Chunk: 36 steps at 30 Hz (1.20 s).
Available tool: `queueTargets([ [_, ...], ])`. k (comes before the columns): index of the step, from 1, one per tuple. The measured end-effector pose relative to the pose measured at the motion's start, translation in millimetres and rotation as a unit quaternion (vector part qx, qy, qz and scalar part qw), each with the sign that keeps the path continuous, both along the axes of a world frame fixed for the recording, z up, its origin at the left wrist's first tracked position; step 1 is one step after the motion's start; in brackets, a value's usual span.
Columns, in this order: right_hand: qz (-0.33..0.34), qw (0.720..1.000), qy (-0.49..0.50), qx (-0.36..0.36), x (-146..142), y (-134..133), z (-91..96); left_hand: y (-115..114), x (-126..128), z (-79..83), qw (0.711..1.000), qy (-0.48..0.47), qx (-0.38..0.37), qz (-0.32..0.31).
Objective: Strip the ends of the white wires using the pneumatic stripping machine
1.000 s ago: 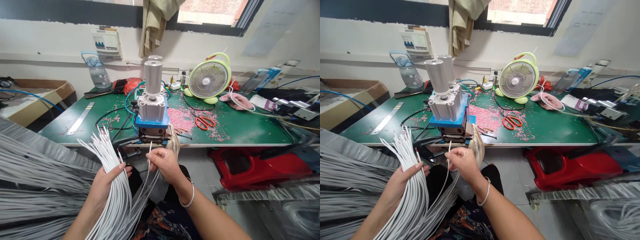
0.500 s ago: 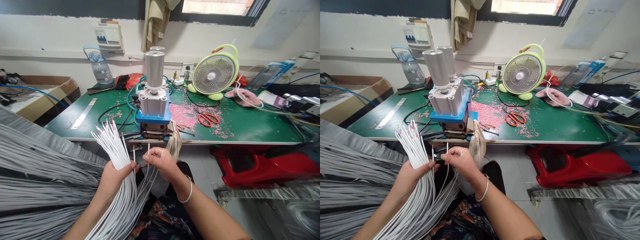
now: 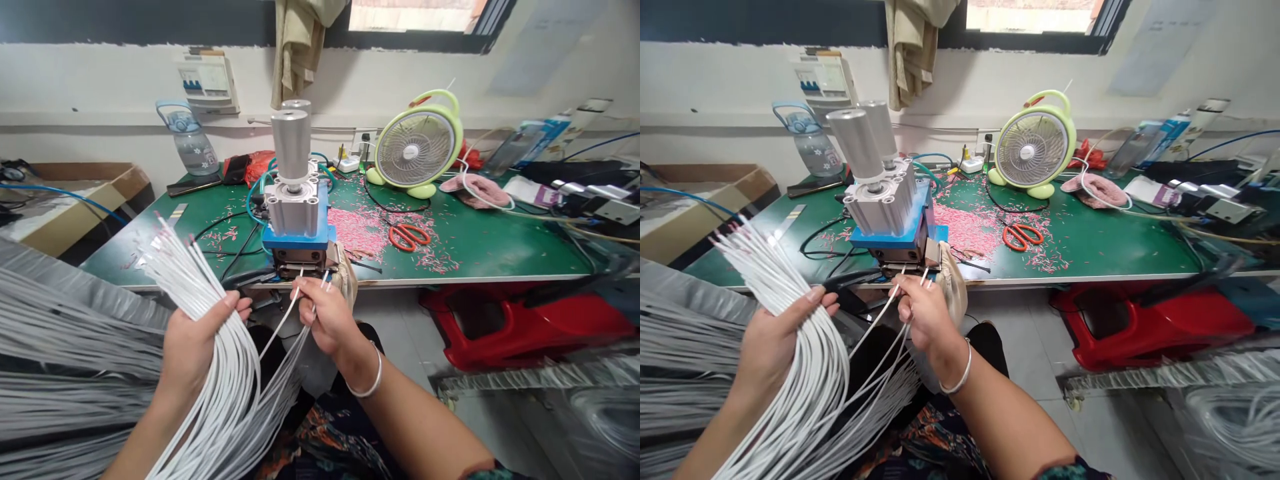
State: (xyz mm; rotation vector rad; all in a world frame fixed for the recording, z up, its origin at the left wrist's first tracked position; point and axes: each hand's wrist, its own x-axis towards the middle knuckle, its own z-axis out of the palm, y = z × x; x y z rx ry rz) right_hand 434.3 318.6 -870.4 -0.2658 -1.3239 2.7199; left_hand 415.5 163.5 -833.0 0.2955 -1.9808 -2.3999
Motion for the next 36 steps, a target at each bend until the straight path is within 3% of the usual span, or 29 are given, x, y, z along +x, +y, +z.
queueTargets([
  [6, -0.007, 0.995, -0.001, -0.102, -8.2, 5.9, 2.4, 6.9, -5.5, 20.1, 0.996, 0.058, 0.036, 0.049],
  [10, 0.012, 0.996, 0.050, -0.078, -2.9, 7.1, -3.1, 6.1, -5.3, 18.8, 0.996, 0.035, 0.079, 0.035],
  [14, 0.066, 0.993, 0.096, -0.017, 9.6, 11.3, -11.7, 5.5, -1.6, 5.7, 0.993, -0.052, 0.104, -0.001],
  [20, 0.081, 0.992, 0.096, 0.021, 19.0, 12.2, -18.6, 7.2, 7.6, -29.9, 0.990, -0.072, 0.028, -0.115],
  [24, 0.119, 0.986, 0.068, 0.095, 18.2, 4.7, -14.7, 3.9, 12.1, -44.6, 0.963, 0.004, -0.169, -0.212],
  [26, 0.107, 0.987, 0.054, 0.107, 15.8, 2.2, -12.0, 2.6, 14.0, -44.0, 0.952, 0.014, -0.211, -0.223],
  [31, 0.046, 0.999, 0.000, -0.026, 5.1, 7.0, -2.9, 4.8, 13.7, -23.5, 0.990, -0.060, -0.044, -0.119],
  [36, 0.051, 0.993, -0.012, -0.103, -3.1, 13.0, 1.0, 3.2, 6.7, -8.4, 0.998, -0.038, 0.016, -0.056],
])
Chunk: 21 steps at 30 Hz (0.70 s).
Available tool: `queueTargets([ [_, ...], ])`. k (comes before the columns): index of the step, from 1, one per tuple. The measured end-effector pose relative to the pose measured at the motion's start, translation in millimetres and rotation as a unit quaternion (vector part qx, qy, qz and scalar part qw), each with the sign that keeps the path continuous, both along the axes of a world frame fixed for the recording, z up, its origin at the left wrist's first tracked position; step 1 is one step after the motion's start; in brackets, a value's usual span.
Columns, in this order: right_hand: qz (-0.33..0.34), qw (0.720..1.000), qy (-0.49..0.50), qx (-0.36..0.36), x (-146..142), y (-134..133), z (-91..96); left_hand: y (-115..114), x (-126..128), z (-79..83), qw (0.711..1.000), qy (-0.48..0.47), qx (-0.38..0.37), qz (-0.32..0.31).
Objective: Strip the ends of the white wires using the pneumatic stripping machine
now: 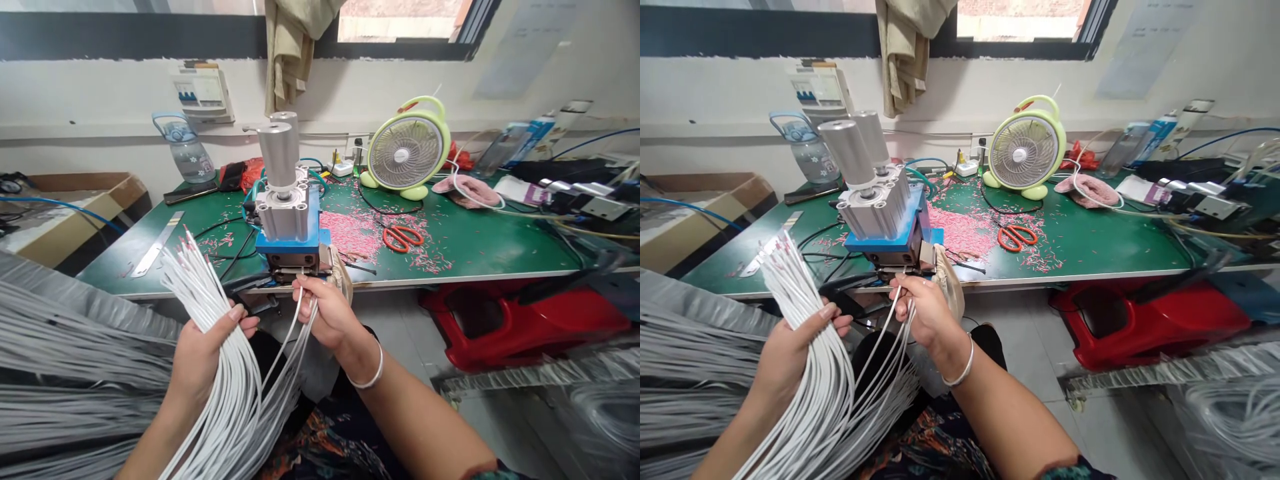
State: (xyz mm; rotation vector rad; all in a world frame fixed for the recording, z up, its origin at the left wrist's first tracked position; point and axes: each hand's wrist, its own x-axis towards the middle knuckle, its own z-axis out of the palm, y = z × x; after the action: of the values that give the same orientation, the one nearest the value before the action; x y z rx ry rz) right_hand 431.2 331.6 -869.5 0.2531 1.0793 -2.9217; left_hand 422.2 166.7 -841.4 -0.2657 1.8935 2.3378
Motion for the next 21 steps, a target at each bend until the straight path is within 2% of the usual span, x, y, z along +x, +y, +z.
queueTargets([
  [4, 0.011, 0.999, 0.049, 0.016, 1.2, 2.8, -9.4, -4.5, -2.6, -5.7, 0.998, -0.033, 0.056, -0.004],
  [7, 0.055, 0.992, 0.080, 0.081, 7.3, 6.7, -16.8, -4.5, -1.8, -14.4, 0.995, -0.070, 0.062, -0.016],
  [9, 0.078, 0.984, 0.097, 0.128, 12.2, 8.4, -19.0, -2.3, -0.1, -20.0, 0.995, -0.081, 0.038, -0.037],
  [12, 0.083, 0.979, 0.107, 0.153, 17.2, 6.1, -19.0, 1.3, 3.2, -27.7, 0.994, -0.050, -0.009, -0.094],
  [17, 0.082, 0.965, 0.078, 0.236, 15.6, -7.5, -15.4, 0.3, 7.0, -35.2, 0.970, 0.040, -0.170, -0.169],
  [19, 0.052, 0.974, 0.065, 0.210, 12.4, -11.0, -12.5, -1.1, 6.9, -33.2, 0.972, 0.027, -0.170, -0.159],
  [21, 0.014, 0.990, 0.044, 0.136, 8.5, -11.4, -8.7, -2.0, 5.5, -27.2, 0.986, -0.006, -0.114, -0.121],
])
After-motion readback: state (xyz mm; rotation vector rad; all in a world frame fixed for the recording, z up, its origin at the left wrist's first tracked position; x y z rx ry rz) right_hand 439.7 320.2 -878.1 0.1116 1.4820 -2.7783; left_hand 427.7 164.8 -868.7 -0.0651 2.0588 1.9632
